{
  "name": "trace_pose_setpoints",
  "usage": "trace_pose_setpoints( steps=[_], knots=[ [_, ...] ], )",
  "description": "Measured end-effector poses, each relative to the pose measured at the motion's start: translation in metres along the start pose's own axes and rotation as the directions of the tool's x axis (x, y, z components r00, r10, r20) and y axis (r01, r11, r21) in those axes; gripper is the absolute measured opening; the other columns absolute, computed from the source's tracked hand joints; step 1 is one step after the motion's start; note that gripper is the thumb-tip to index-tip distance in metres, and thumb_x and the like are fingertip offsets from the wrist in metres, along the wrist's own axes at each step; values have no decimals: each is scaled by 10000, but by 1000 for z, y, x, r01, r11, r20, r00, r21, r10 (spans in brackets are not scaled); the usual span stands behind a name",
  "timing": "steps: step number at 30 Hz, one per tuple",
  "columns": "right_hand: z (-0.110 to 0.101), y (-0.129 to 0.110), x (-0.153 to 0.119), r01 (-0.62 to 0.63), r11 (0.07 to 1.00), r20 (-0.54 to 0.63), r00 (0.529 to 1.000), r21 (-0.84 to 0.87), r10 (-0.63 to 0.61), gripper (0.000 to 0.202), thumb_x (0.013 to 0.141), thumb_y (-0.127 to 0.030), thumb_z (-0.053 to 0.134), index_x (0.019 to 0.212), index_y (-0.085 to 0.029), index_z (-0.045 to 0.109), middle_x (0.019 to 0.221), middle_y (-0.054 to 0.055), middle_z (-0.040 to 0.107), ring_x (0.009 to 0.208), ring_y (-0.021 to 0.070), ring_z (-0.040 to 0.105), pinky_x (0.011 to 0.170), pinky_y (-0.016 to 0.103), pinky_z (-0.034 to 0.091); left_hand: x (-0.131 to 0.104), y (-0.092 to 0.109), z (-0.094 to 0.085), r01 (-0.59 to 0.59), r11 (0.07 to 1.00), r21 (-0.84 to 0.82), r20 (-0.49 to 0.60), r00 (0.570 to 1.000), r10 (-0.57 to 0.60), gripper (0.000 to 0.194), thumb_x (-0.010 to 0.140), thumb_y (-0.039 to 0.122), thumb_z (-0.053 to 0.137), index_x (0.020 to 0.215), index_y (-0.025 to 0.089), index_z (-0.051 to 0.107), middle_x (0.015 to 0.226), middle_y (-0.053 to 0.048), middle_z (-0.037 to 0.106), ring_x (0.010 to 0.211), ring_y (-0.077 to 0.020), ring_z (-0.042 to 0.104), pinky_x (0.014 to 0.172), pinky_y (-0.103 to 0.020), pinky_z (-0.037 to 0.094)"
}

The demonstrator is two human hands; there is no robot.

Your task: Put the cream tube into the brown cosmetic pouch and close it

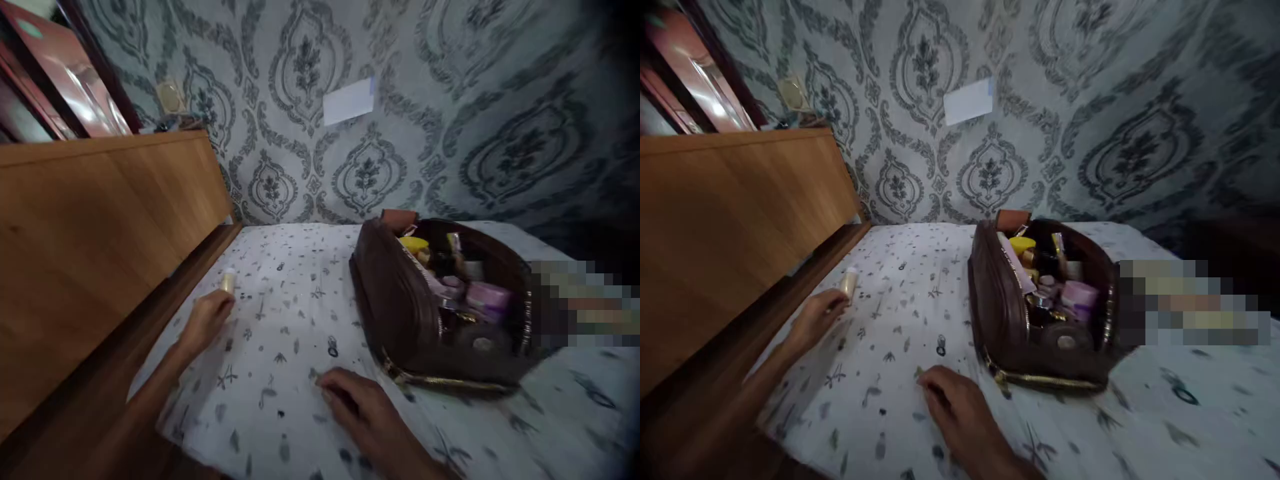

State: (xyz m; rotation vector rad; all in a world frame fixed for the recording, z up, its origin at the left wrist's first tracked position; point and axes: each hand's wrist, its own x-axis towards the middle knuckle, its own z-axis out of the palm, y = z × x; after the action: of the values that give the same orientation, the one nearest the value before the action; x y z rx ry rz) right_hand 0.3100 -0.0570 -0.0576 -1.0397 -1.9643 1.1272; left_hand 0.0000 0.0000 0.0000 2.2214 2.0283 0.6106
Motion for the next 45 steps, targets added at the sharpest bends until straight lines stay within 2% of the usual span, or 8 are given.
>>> trace_pose_setpoints(
  steps=[4, 7, 9, 18, 31, 36, 41, 45],
  knots=[
    [2, 0, 0, 19, 1000, 1, 1000, 4, -19, 252, 932, -337, 429, 859, -207, 632, 812, 44, 686, 726, 175, 641, 655, 261, 460, -67, -53, -43, 250, 912, 326, 54, 958, -282, 338, 884, 357, 351, 844, 198, 646, 911, -113, 712, 861, -291, 673, 710, -370, 451],
    [5, 4, 0, 22, 1000, -1, 1000, -13, -22, 250, 933, -344, 432, 860, -215, 634, 805, 40, 688, 719, 177, 637, 656, 273, 466, -99, -72, -66, 478, 672, 566, 161, 735, -659, 279, 792, 393, 520, 768, 173, 690, 891, -184, 722, 864, -392, 681, 681, -433, 449],
    [6, 7, 0, 25, 999, -5, 1000, -24, -25, 246, 929, -341, 437, 859, -216, 638, 801, 40, 691, 719, 180, 636, 659, 281, 472, -105, -70, -74, 474, 642, 602, 169, 710, -683, 288, 788, 425, 548, 788, 178, 696, 942, -182, 723, 913, -401, 676, 715, -448, 452],
    [8, 12, 1, 34, 999, -28, 999, -24, -34, 236, 911, -326, 449, 836, -211, 641, 770, 36, 691, 698, 177, 639, 649, 281, 480, 6, -28, -7, 308, 924, 228, 4, 948, -317, 436, 935, 439, 413, 1285, 187, 478, 1201, -123, 647, 1060, -251, 637, 815, -323, 461],
    [2, 24, -3, -122, 983, -90, 987, 136, 135, 283, 851, -427, 517, 820, -194, 673, 656, 16, 621, 581, 163, 568, 535, 253, 443, 56, -29, 29, 470, 813, -343, 41, 872, -487, 635, 759, 342, 674, 1313, 139, 439, 1129, -158, 643, 1023, -287, 631, 759, -335, 471],
    [3, 15, 10, -219, 907, -45, 967, 359, 251, 382, 761, -539, 631, 890, -182, 680, 661, 3, 612, 572, 157, 578, 523, 261, 456, 43, 4, 23, 344, 615, -710, 214, 937, -278, 562, 770, 445, 654, 1241, 161, 538, 1034, -96, 687, 877, -210, 684, 748, -299, 514],
    [6, -4, 27, -303, 654, 15, 913, 693, 407, 547, 657, -602, 749, 1021, -199, 682, 931, 84, 708, 813, 221, 682, 585, 284, 520, 26, 55, 36, 337, -12, -941, 336, 939, 72, 578, 640, 286, 828, 1147, 180, 571, 1048, -98, 702, 962, -243, 686, 841, -327, 501],
    [10, -9, 34, -248, 409, 52, 900, 879, 433, 561, 596, -528, 847, 1012, -192, 675, 1014, 90, 712, 911, 228, 693, 641, 283, 551, 18, 85, 51, 374, -86, -923, 346, 908, 236, 585, 649, 226, 833, 1164, 191, 557, 1062, -104, 715, 1000, -249, 676, 859, -328, 489]
  ],
)
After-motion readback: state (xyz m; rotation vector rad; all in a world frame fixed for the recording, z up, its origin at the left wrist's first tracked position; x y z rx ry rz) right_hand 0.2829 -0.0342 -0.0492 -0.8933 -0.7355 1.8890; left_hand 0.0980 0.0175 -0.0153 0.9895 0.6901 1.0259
